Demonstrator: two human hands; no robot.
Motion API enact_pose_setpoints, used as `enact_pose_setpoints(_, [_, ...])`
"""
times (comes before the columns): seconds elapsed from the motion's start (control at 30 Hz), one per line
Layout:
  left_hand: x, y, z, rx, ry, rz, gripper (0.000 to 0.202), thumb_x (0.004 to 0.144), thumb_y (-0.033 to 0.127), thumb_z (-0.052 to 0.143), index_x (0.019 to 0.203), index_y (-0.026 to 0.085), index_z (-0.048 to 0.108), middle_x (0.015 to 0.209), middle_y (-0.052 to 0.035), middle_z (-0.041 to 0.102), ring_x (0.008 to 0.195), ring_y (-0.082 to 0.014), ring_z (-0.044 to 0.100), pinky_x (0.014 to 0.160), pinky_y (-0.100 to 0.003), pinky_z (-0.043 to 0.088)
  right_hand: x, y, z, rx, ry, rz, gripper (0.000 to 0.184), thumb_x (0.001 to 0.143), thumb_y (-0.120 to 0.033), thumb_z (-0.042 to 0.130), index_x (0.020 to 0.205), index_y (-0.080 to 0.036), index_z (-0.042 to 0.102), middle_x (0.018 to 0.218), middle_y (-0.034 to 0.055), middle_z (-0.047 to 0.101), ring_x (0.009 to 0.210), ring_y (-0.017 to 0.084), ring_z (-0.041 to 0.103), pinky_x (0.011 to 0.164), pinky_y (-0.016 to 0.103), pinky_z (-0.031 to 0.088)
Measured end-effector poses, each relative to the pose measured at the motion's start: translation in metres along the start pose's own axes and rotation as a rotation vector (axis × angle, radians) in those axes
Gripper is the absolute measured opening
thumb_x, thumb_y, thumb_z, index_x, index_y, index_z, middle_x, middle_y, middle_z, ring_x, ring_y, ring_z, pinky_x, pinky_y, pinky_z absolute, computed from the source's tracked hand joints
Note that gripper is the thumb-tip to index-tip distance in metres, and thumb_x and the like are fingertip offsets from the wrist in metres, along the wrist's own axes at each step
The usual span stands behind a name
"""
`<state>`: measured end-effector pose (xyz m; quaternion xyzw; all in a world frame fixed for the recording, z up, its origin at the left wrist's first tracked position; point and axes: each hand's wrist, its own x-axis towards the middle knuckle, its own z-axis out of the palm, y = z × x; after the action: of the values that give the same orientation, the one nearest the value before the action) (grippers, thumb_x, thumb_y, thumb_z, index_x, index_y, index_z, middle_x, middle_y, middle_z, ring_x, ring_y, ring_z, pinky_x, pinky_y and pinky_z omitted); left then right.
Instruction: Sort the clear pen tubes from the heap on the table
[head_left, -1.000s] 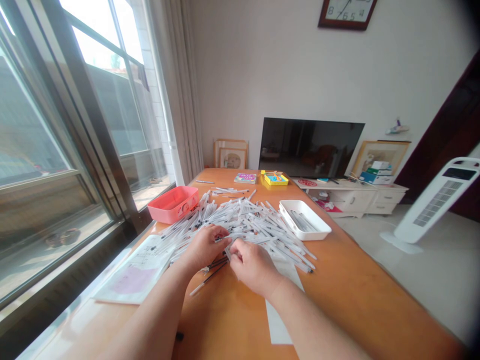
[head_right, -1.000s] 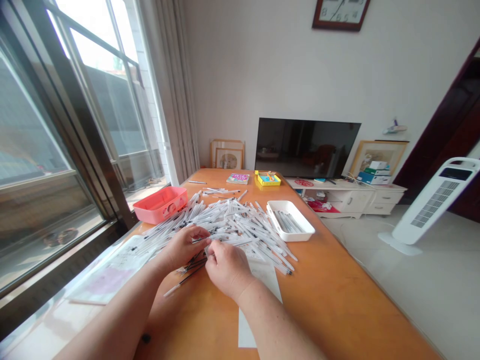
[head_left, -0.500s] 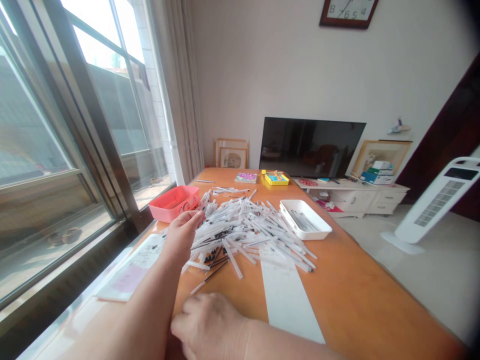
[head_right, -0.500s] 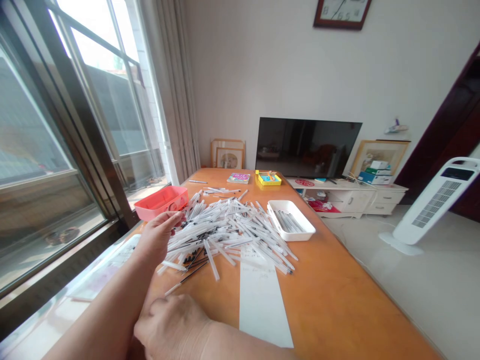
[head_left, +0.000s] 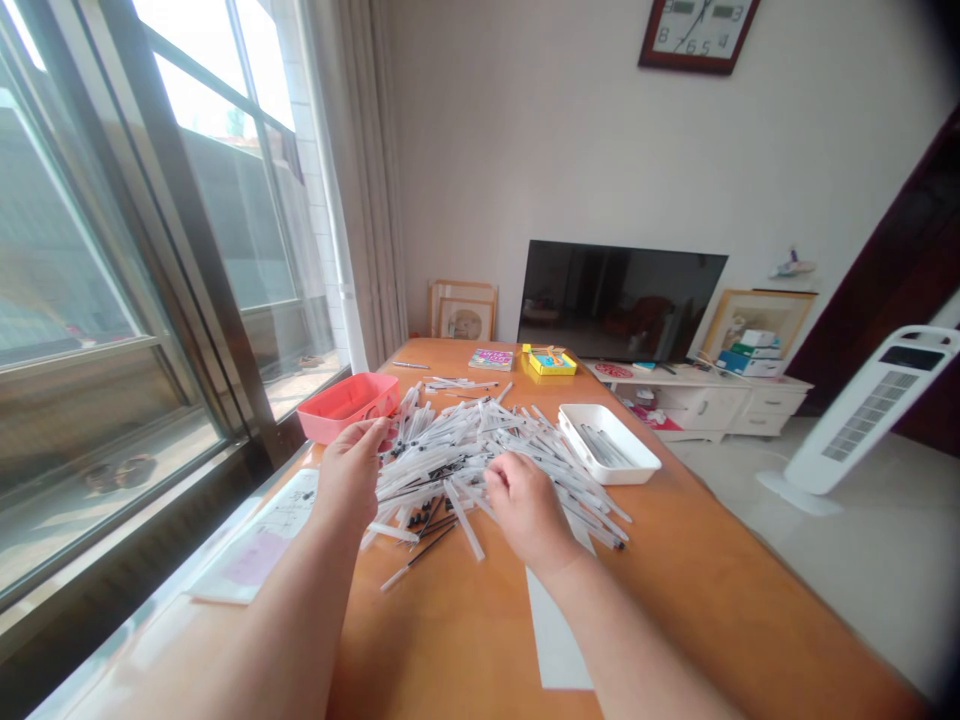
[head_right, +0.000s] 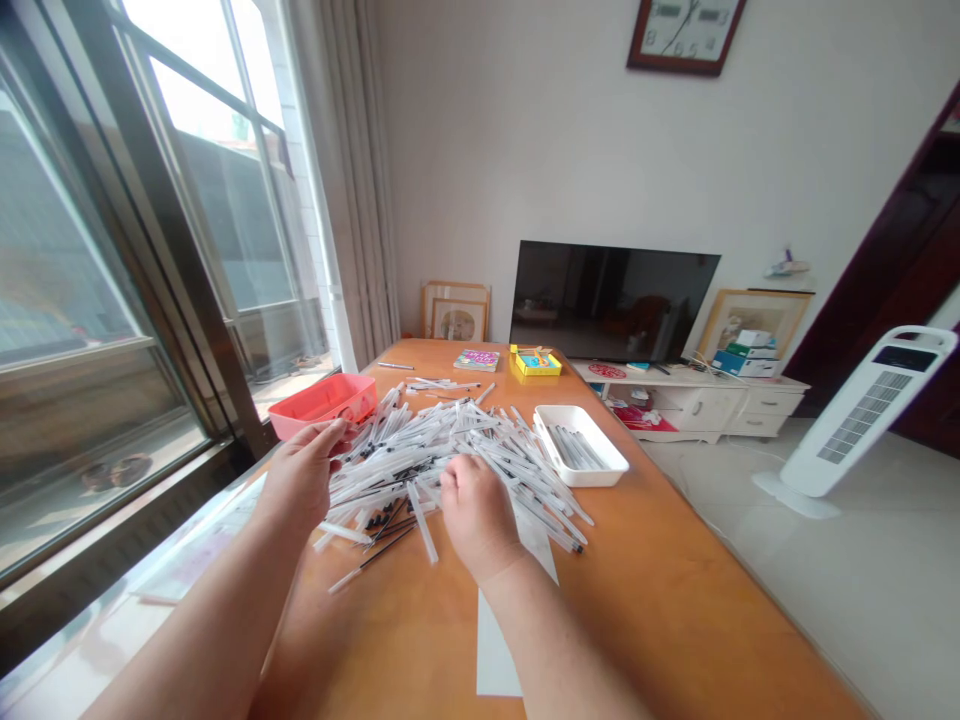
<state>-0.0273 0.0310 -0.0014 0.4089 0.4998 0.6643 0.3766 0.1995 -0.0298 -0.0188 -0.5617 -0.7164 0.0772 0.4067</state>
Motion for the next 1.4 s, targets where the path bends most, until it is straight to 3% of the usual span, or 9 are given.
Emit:
enact_pose_setpoints(0.13, [-0.003,-0.001,0.004,-0.015,0.023,-0.005,0.045,0.071,0.055,0.076,0.094,0.017,0.070,0.087,-0.0045,0.071,0.070,-0.0127,0.055,0.059,-0.023,0.037,0.018,0.037,0.005,0.333,0.118,0.238,0.033,0.094,-0.022,0.044,0.123,-0.018,0.059,0.119,0.0108,0.070,0.105,0.020,0.067,0.090,0.032,0.051])
enact_pose_setpoints(0.23, [-0.009,-0.001,0.010,-0.004,-0.008,-0.004,0.045,0.072,0.055,0.075,0.097,0.018,0.069,0.086,-0.0039,0.071,0.069,-0.0127,0.056,0.059,-0.023,0.037,0.022,0.057,0.008,0.478,0.230,0.288,0.036,0.091,-0.024,0.043,0.122,-0.017,0.059,0.120,0.0121,0.070,0.103,0.021,0.069,0.088,0.033,0.053])
enact_pose_setpoints(0.37, [-0.018,0.002,0.017,0.033,-0.060,0.016,0.045,0.073,0.055,0.074,0.098,0.017,0.068,0.087,-0.0050,0.071,0.070,-0.0139,0.057,0.060,-0.024,0.038,0.017,0.064,0.002,0.383,0.284,0.324,0.031,0.086,-0.031,0.050,0.110,-0.018,0.065,0.100,0.0084,0.074,0.090,0.023,0.070,0.078,0.032,0.053])
enact_pose_setpoints(0.6, [-0.033,0.012,0.025,0.197,-0.235,0.045,0.038,0.074,0.046,0.071,0.098,0.017,0.065,0.082,-0.0045,0.069,0.071,-0.0168,0.059,0.064,-0.027,0.044,-0.005,0.016,-0.005,0.046,-0.123,0.118,0.016,0.088,-0.030,0.052,0.082,-0.022,0.065,0.073,-0.0002,0.068,0.067,0.016,0.061,0.061,0.024,0.039])
enact_pose_setpoints(0.73, [-0.034,0.006,0.028,0.315,-0.273,0.068,0.032,0.074,0.040,0.068,0.096,0.017,0.065,0.076,-0.0030,0.067,0.071,-0.0184,0.061,0.059,-0.026,0.041,-0.022,-0.015,0.000,-0.210,-0.351,0.087,0.024,0.084,-0.046,0.061,0.080,-0.024,0.068,0.070,0.0010,0.069,0.066,0.018,0.062,0.060,0.026,0.035])
enact_pose_setpoints(0.93, [-0.033,-0.004,0.030,0.434,-0.320,0.108,0.026,0.077,0.039,0.065,0.092,0.018,0.067,0.070,-0.0004,0.065,0.060,-0.0153,0.055,0.056,-0.026,0.039,-0.025,-0.017,0.008,-0.336,-0.362,0.100,0.014,0.082,-0.033,0.061,0.080,-0.023,0.069,0.075,0.0044,0.071,0.071,0.022,0.066,0.060,0.028,0.032])
enact_pose_setpoints(1.07, [-0.040,-0.001,0.032,0.645,-0.379,0.360,0.017,0.084,0.031,0.058,0.092,0.020,0.069,0.081,-0.0030,0.070,0.070,-0.0181,0.060,0.065,-0.029,0.043,-0.018,-0.002,0.000,-0.217,-0.282,0.127,0.015,0.085,-0.033,0.058,0.077,-0.022,0.064,0.068,0.0018,0.067,0.063,0.018,0.059,0.056,0.027,0.027])
enact_pose_setpoints(1.2, [-0.055,0.010,0.036,0.828,-0.605,0.757,0.035,0.085,0.014,0.054,0.113,0.028,0.070,0.118,-0.0047,0.070,0.110,-0.0251,0.058,0.094,-0.038,0.041,-0.011,0.006,-0.007,-0.003,-0.191,0.115,0.016,0.088,-0.033,0.057,0.076,-0.022,0.059,0.064,-0.0020,0.062,0.059,0.014,0.053,0.055,0.025,0.027])
enact_pose_setpoints(1.4, [-0.060,0.016,0.036,1.074,-0.633,0.814,0.026,0.087,0.021,0.061,0.106,0.032,0.074,0.104,-0.0045,0.075,0.112,-0.0305,0.056,0.092,-0.043,0.036,-0.005,0.012,-0.001,0.349,-0.101,0.116,0.024,0.094,-0.042,0.053,0.086,-0.021,0.063,0.067,-0.0031,0.061,0.060,0.013,0.052,0.055,0.022,0.034])
